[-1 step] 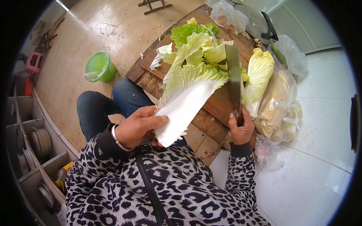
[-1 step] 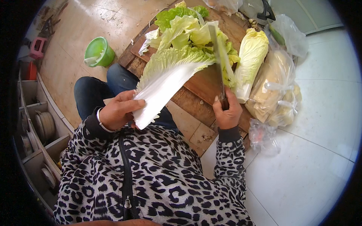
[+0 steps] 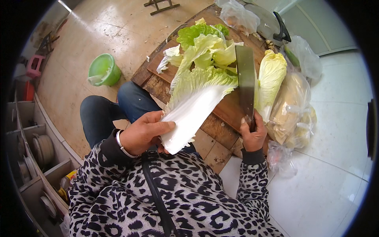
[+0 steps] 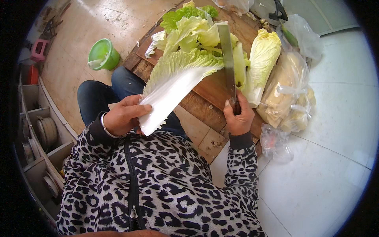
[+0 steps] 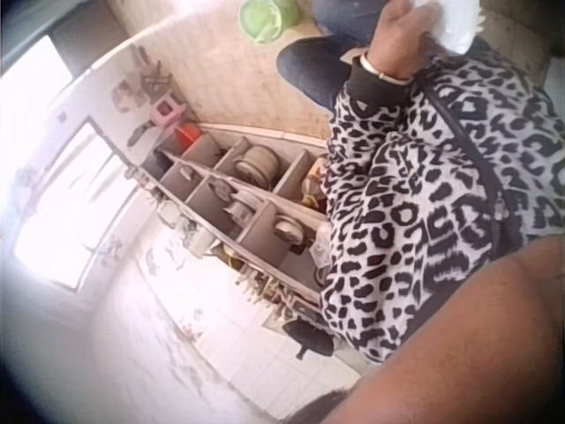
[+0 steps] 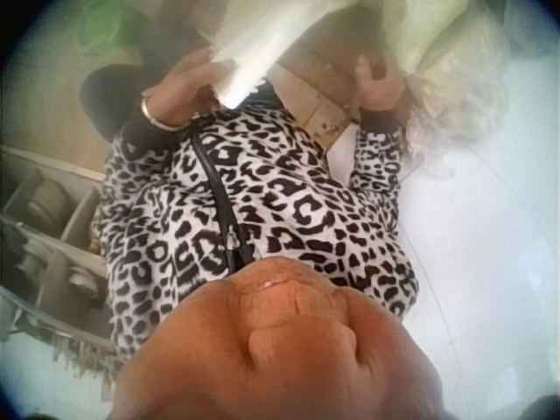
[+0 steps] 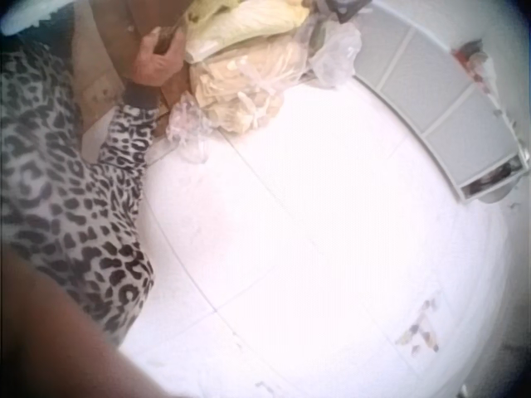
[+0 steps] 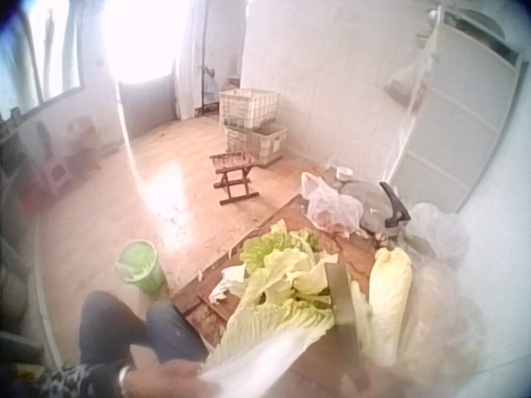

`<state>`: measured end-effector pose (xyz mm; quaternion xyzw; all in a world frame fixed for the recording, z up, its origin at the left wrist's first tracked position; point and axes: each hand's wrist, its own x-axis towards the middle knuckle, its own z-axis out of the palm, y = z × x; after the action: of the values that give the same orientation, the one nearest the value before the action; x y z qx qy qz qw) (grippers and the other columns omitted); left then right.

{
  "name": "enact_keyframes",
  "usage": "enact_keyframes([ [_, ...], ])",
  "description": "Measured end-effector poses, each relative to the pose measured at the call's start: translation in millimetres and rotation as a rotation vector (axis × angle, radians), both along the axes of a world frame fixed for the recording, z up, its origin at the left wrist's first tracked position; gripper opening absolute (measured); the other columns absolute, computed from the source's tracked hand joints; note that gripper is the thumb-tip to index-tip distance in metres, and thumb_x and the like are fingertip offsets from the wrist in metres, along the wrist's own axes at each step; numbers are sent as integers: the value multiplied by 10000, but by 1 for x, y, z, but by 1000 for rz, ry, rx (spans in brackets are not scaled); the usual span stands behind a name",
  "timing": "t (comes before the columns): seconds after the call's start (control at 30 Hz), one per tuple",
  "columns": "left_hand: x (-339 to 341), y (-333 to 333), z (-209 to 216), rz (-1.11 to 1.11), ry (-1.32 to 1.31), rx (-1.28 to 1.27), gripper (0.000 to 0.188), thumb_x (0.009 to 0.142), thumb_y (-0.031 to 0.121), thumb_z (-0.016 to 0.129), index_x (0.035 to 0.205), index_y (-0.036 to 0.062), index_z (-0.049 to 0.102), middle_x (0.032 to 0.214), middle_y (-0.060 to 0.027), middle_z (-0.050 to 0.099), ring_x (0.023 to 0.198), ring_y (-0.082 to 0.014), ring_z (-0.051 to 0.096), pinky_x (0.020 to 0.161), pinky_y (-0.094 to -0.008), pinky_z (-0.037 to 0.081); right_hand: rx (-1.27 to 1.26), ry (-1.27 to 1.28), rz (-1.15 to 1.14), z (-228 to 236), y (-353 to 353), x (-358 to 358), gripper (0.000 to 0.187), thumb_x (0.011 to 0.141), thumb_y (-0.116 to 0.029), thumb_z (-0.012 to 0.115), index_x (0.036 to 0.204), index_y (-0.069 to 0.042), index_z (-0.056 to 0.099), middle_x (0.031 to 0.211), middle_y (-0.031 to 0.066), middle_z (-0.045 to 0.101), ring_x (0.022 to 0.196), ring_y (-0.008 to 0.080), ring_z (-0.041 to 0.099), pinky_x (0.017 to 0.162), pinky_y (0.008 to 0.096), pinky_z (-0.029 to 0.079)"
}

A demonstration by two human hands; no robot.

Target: The person sits on the floor and uses a cleaver to chop napa cabbage on a wooden cutting board. They remove outer leaves, slice the cabbage into small pieces, and transfer the chopped pieces into a white colander.

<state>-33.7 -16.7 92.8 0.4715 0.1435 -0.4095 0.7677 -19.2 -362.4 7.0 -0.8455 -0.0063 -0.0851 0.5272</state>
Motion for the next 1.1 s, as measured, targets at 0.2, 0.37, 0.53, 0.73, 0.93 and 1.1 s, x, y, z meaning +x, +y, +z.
enact_keyframes([
  [0.2, 2, 3, -12, 63, 29, -90, 399, 979, 238, 635, 1260, -37, 568, 841, -66, 698, 560, -108, 621, 477, -235, 474, 255, 104, 67, 20, 12, -9, 458, 873, -10, 703, 1321, 23, 613, 918, -39, 635, 733, 7, 510, 666, 174, 434],
  [0.37, 0, 8, -18, 150, 33, -215, 324, 991, 211, 634, 1181, -43, 568, 819, -84, 684, 536, -114, 617, 446, -233, 469, 298, 42, 57, 17, 22, -11, 433, 878, -23, 701, 1301, 20, 620, 906, -39, 615, 732, 16, 505, 663, 180, 425],
  [0.53, 4, 11, -31, 126, -5, -268, 342, 996, 219, 627, 1207, -43, 567, 842, -88, 690, 568, -111, 628, 452, -227, 453, 240, 283, 33, -6, 18, -19, 439, 883, -36, 689, 1311, 16, 608, 971, -21, 634, 754, 40, 532, 688, 216, 463],
  [0.73, 11, 23, -22, -33, -81, -101, 376, 983, 245, 646, 1230, -37, 608, 822, -47, 710, 559, -81, 620, 477, -204, 463, 336, 223, -1, -7, 9, -27, 441, 894, -39, 680, 1323, 18, 599, 934, -10, 635, 724, 50, 548, 628, 221, 480],
  [0.93, 23, 22, 7, -31, -299, 325, 310, 1004, 278, 623, 1134, 1, 679, 769, 1, 678, 583, -49, 604, 522, -203, 472, 289, 73, -48, 27, 11, -16, 430, 900, -54, 670, 1311, 48, 595, 925, 1, 632, 718, 60, 544, 628, 235, 481],
  [1.1, 21, 8, 24, 92, -445, 469, 287, 972, 227, 671, 1132, -11, 691, 763, 23, 653, 594, -19, 549, 524, -173, 416, -251, -115, 86, 79, 34, -31, 482, 808, -27, 699, 1285, 2, 638, 866, 49, 616, 669, 155, 570, 621, 285, 498],
])
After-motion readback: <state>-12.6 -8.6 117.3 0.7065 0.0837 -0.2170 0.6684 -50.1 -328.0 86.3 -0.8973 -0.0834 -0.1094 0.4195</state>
